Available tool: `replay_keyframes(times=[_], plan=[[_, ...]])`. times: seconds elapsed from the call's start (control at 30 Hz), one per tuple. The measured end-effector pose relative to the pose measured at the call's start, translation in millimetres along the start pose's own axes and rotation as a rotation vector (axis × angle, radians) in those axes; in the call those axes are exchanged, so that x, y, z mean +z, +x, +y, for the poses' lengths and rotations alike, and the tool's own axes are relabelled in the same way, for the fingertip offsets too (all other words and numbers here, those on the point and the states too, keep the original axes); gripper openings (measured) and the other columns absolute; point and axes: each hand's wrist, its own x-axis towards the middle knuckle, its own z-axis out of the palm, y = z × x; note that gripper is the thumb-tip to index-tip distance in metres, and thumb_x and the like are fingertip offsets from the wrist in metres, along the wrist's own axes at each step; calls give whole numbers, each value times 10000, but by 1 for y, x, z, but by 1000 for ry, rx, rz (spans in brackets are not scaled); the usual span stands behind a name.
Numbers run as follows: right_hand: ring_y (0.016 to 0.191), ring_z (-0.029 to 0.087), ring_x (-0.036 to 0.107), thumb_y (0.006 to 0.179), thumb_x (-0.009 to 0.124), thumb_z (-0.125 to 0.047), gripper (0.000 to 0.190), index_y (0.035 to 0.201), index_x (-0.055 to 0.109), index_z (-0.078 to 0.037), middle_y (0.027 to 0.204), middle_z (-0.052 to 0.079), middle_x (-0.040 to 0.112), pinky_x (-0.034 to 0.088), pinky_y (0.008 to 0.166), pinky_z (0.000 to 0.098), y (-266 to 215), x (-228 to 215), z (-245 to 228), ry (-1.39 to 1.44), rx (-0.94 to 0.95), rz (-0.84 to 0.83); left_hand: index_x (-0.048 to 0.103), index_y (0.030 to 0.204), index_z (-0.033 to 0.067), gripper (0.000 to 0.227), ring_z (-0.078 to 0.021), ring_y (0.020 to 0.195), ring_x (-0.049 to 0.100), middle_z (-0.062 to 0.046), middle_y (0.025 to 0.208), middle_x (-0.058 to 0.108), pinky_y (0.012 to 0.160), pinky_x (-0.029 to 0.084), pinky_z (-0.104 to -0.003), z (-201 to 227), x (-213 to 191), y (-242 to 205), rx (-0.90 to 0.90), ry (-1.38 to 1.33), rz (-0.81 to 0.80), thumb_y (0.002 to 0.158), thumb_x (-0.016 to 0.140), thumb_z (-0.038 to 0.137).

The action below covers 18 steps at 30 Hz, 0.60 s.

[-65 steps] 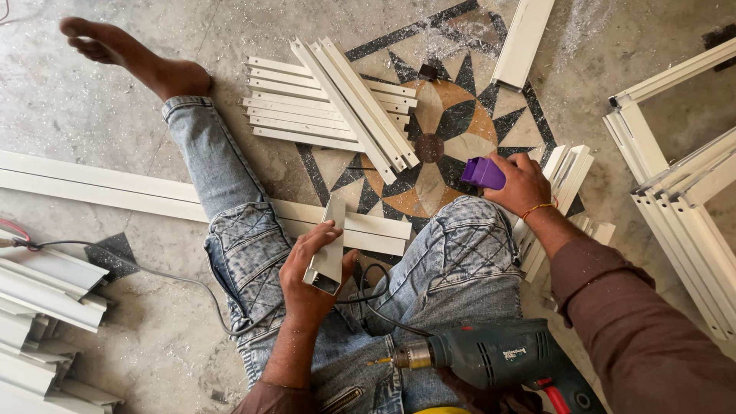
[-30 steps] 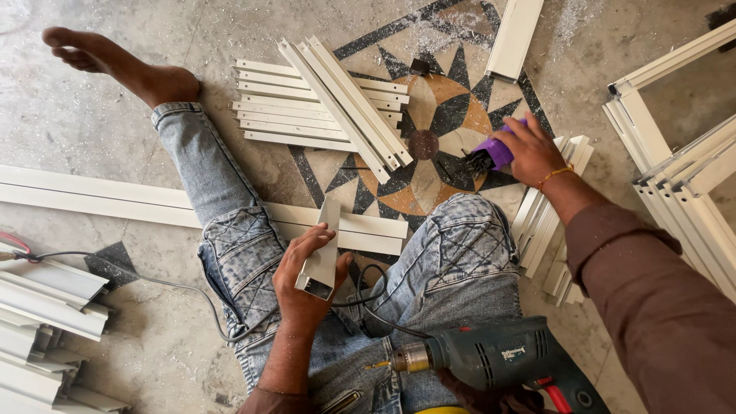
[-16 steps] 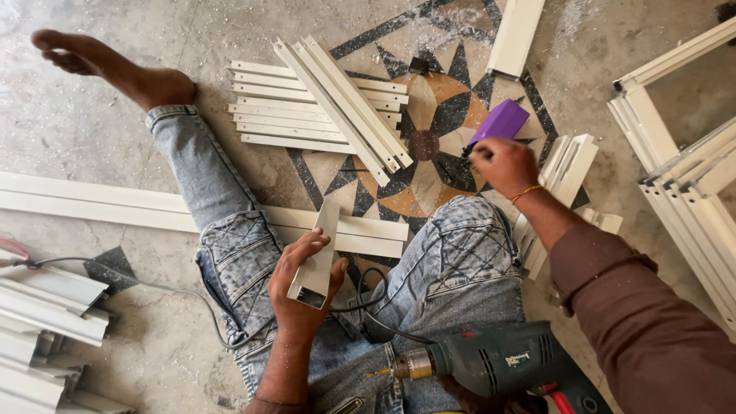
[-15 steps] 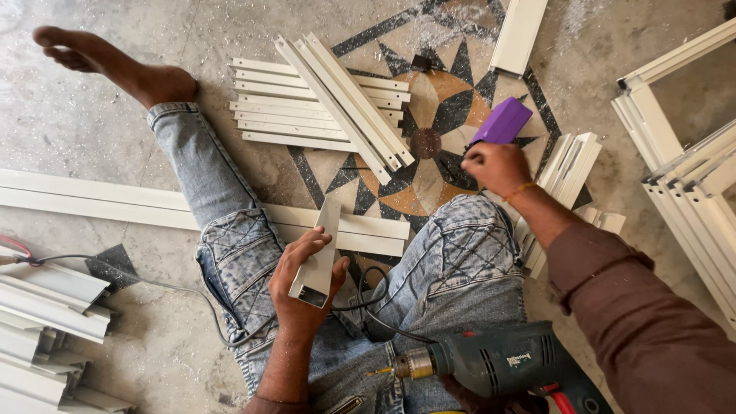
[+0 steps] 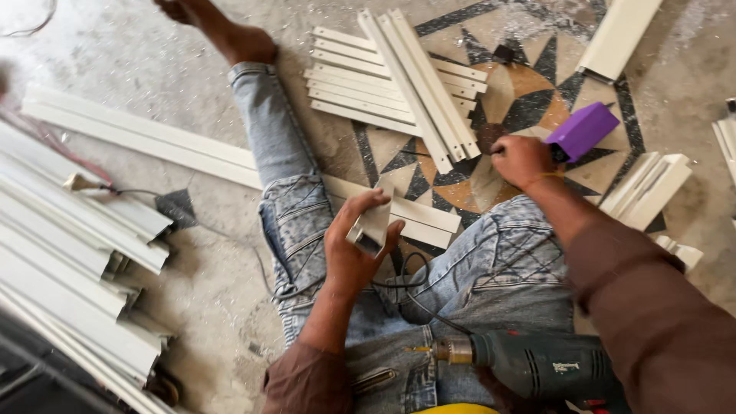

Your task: The person sits on the floor and assembles white aluminum window frame profiles. They insert small metal connectors into the ends of the profiles and use a power drill to secure them. The person handles multiple profiles one by one, drilling and stacking the finished pieces.

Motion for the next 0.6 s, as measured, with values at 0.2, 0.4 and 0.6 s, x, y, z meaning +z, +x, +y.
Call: replay_keyframes(times=[0.2,0.4,0.6], plan=[[884,147,752,894,794,-188,170,1032,764,-93,1003,86,785,632,793,291,-110,-117,-97,768,-192,-23,643,1218,104,389,-236,1093,750,-100,1170,745,934,596,-355,8,-6,30,-68,-50,-53,906,825,249],[909,154,798,892,773,-82,158,1046,739,-98,1011,72,794,625,776,255,-196,-171,-189,737,-746,99,624,1203,110,377,-200,1055,740,-68,1165,734,890,595,-342,44,-18,36,-10,-100,-205,912,815,254],[924,178,802,868,785,-60,203,1065,750,-91,999,84,798,661,771,277,-221,-180,-222,658,-647,144,629,1199,103,379,-178,1049,742,-58,1128,749,894,590,-341,71,-19,23,30,-198,-247,904,830,230]])
